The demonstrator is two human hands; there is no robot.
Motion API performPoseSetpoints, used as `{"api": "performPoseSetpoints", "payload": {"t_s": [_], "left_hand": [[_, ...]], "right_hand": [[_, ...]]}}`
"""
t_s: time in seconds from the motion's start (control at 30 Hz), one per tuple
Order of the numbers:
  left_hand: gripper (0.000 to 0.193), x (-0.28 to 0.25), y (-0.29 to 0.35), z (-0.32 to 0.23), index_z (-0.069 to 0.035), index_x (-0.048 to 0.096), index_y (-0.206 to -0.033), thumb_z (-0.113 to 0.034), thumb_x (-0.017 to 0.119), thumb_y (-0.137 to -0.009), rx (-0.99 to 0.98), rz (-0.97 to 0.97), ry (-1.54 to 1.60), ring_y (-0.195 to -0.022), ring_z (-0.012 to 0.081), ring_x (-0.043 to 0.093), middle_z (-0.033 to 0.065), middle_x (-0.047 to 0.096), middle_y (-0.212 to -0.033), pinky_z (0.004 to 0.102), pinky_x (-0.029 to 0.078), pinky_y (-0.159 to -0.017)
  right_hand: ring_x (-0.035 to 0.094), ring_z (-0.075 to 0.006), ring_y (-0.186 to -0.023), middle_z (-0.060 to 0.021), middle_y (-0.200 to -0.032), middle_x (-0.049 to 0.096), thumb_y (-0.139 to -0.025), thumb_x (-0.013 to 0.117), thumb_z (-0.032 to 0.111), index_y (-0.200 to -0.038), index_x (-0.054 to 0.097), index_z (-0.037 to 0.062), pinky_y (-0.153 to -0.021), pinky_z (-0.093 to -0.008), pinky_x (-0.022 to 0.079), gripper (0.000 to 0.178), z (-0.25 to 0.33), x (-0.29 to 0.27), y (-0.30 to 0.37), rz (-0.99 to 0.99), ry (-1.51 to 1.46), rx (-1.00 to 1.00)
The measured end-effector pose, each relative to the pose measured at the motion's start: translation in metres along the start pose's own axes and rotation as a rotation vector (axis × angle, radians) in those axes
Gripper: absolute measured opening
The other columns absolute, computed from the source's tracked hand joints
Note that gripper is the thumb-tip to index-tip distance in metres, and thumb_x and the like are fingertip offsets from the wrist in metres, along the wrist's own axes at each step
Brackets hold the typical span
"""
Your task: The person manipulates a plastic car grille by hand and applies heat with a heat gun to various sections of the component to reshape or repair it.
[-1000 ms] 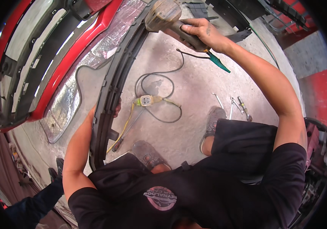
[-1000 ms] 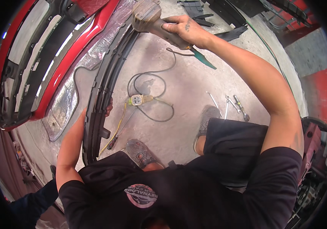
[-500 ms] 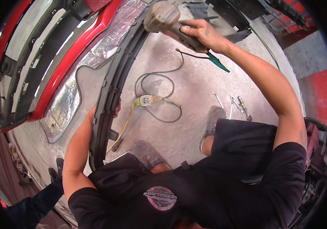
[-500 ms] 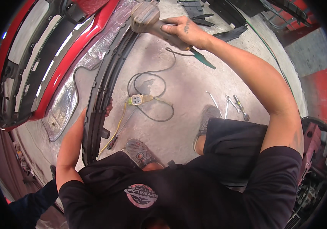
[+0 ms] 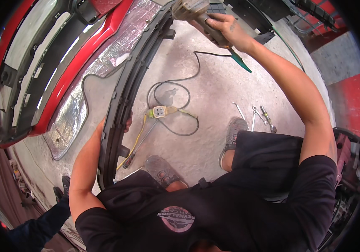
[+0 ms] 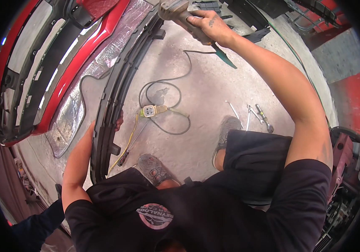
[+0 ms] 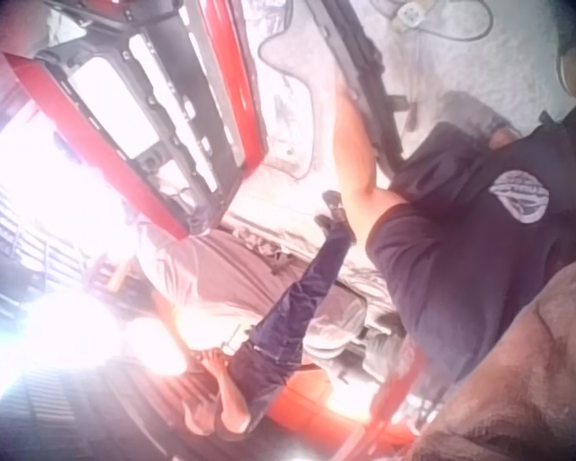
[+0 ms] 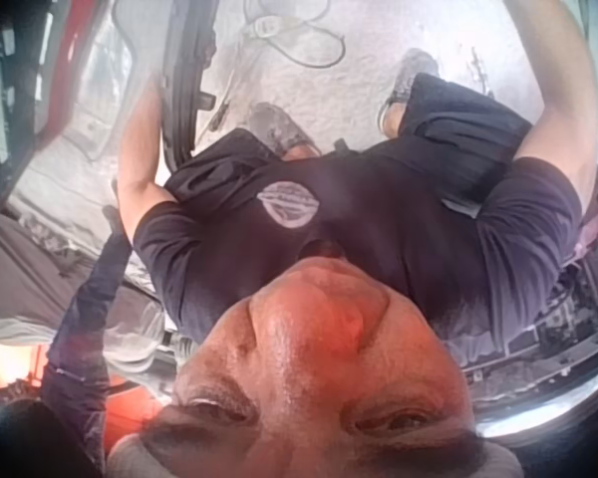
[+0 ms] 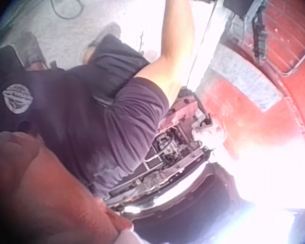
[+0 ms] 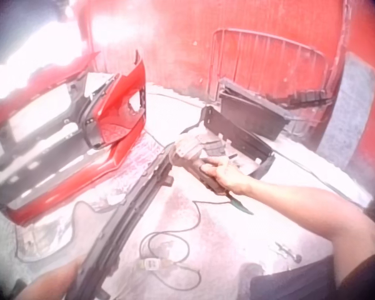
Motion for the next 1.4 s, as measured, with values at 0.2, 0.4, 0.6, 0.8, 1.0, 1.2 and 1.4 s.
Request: {"api": "performPoseSetpoints", "payload": {"t_s": [0.2, 0.4, 0.6, 0.8, 1.0, 1.2, 1.4], "left_hand": [[0.038, -0.004, 0.001, 0.002, -0.009, 0.064, -0.109, -0.043, 0.067, -0.093, -0.051, -0.070, 0.069, -0.077, 0.0159, 0.061, 0.0017, 0.062, -0.090, 0.0322, 0.050, -0.064], [0.037, -0.003, -0.002, -0.001, -0.009, 0.064, -0.109, -0.042, 0.068, -0.092, -0.033, 0.004, 0.000, -0.077, 0.0156, 0.061, 0.0016, 0.062, -0.090, 0.0327, 0.051, -0.064], [0.037, -0.003, 0.001, 0.000, -0.009, 0.064, -0.109, -0.042, 0.069, -0.092, -0.028, -0.084, 0.024, -0.077, 0.0154, 0.061, 0.0012, 0.062, -0.089, 0.0327, 0.052, -0.064], [0.037, 0.000, -0.003, -0.005, -0.009, 0.064, -0.108, -0.043, 0.068, -0.092, -0.010, -0.035, -0.042, -0.076, 0.0153, 0.061, 0.0021, 0.062, -0.086, 0.0323, 0.052, -0.064], [0.037, 0.000, -0.002, -0.006, -0.009, 0.064, -0.108, -0.043, 0.067, -0.092, 0.026, -0.023, -0.073, -0.075, 0.0152, 0.061, 0.0034, 0.062, -0.084, 0.0322, 0.053, -0.064], [0.039, 0.000, -0.002, -0.006, -0.008, 0.063, -0.108, -0.043, 0.068, -0.092, 0.019, -0.015, 0.003, -0.078, 0.0159, 0.061, 0.0030, 0.062, -0.090, 0.0326, 0.052, -0.064], [0.040, 0.001, -0.002, -0.009, -0.008, 0.063, -0.108, -0.044, 0.067, -0.093, 0.067, -0.021, -0.010, -0.079, 0.0170, 0.061, 0.0031, 0.062, -0.092, 0.0327, 0.051, -0.063]], "right_hand": [[0.067, -0.0145, -0.086, -0.0092, -0.100, 0.072, -0.102, 0.059, 0.031, -0.132, 0.063, 0.0004, -0.072, -0.0297, 0.056, 0.043, -0.002, 0.000, -0.003, 0.049, 0.022, -0.023], [0.066, -0.0139, -0.071, -0.0101, -0.093, 0.070, -0.103, 0.057, 0.030, -0.128, 0.063, -0.0006, -0.065, -0.0292, 0.054, 0.040, -0.001, 0.008, -0.003, 0.000, 0.071, -0.019], [0.066, -0.0133, -0.080, -0.0076, -0.096, 0.071, -0.103, 0.058, 0.029, -0.127, 0.064, -0.0001, -0.071, -0.0287, 0.054, 0.038, 0.003, 0.003, -0.004, 0.074, -0.046, 0.009], [0.066, -0.0136, -0.086, -0.0086, -0.101, 0.071, -0.103, 0.058, 0.030, -0.127, 0.065, -0.0009, -0.077, -0.0294, 0.054, 0.040, -0.002, -0.002, -0.007, 0.071, 0.030, 0.013], [0.068, -0.0125, -0.079, -0.0104, -0.098, 0.070, -0.104, 0.050, 0.034, -0.129, 0.060, -0.0031, -0.073, -0.0256, 0.056, 0.046, 0.011, 0.003, 0.002, 0.114, 0.108, -0.065], [0.068, -0.0131, -0.085, -0.0100, -0.101, 0.070, -0.104, 0.054, 0.034, -0.128, 0.062, -0.0024, -0.077, -0.0275, 0.056, 0.045, 0.017, 0.011, 0.009, 0.242, 0.073, -0.028], [0.066, -0.0130, -0.078, -0.0079, -0.098, 0.070, -0.105, 0.050, 0.038, -0.132, 0.060, -0.0026, -0.073, -0.0290, 0.055, 0.050, 0.016, 0.026, 0.017, 0.275, 0.133, -0.159]]}}
Point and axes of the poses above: each hand's wrist, its own y-axis away from the middle knuckle, its own x-axis out of the palm, z = x × y, the point moved 2 cm from there along -y, towards the middle knuckle
